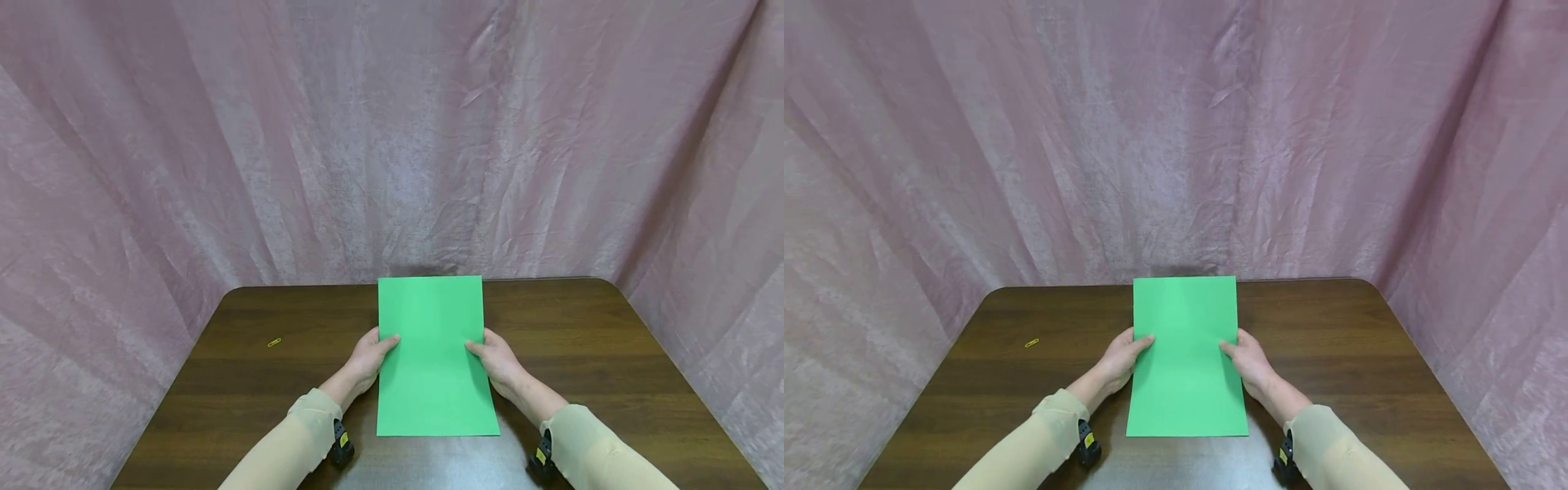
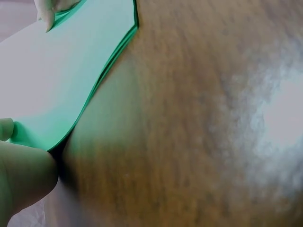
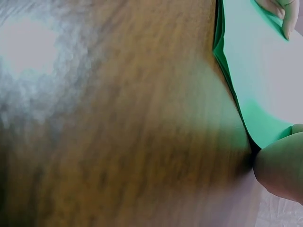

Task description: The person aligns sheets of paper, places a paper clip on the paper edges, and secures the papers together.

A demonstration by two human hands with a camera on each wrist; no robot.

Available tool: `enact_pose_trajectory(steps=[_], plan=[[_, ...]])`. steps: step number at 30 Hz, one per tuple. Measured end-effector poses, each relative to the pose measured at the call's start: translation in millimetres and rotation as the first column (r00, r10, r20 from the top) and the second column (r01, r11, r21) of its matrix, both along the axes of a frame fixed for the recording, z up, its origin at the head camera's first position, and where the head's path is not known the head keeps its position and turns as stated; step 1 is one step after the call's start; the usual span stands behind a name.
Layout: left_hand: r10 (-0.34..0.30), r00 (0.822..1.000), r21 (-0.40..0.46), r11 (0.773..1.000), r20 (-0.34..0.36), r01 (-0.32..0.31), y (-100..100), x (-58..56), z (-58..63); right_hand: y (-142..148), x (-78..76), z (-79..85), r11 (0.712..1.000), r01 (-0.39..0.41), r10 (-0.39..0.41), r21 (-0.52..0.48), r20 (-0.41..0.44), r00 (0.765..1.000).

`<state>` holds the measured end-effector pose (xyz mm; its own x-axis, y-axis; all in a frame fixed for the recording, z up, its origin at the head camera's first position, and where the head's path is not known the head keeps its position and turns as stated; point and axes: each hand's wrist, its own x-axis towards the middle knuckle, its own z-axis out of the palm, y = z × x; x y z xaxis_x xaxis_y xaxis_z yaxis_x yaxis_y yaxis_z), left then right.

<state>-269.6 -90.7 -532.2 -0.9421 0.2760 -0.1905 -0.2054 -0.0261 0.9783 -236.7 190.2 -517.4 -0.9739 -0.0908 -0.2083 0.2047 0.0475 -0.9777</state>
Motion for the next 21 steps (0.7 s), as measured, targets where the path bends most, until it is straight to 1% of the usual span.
enact_pose_trajectory(steps=[4,9,14,19,21], plan=[[-0.005,1.0,0.002,1.0,0.0,0.005,-2.1,-0.4,1.0,-1.1,1.7,1.1,1.0,0.005,-0.005,0.008,-0.009,1.0],[-0.025,1.0,-0.015,1.0,-0.004,0.025,-7.4,1.2,7.1,-2.1,1.9,1.9,1.0,0.004,-0.004,-0.001,-0.016,1.0],[-0.047,0.998,-0.044,0.998,-0.042,0.045,-16.4,0.6,13.4,-1.8,2.4,2.6,1.0,-0.006,0.006,-0.004,-0.022,1.0],[-0.034,0.996,-0.068,0.997,-0.078,0.028,-30.2,-2.5,19.1,-1.5,2.6,3.0,1.0,-0.006,0.006,-0.001,-0.008,1.0],[-0.031,0.994,-0.079,0.997,-0.104,0.023,-37.0,-3.7,20.6,-1.5,2.2,2.5,1.0,0.0,0.0,-0.001,-0.004,1.0]])
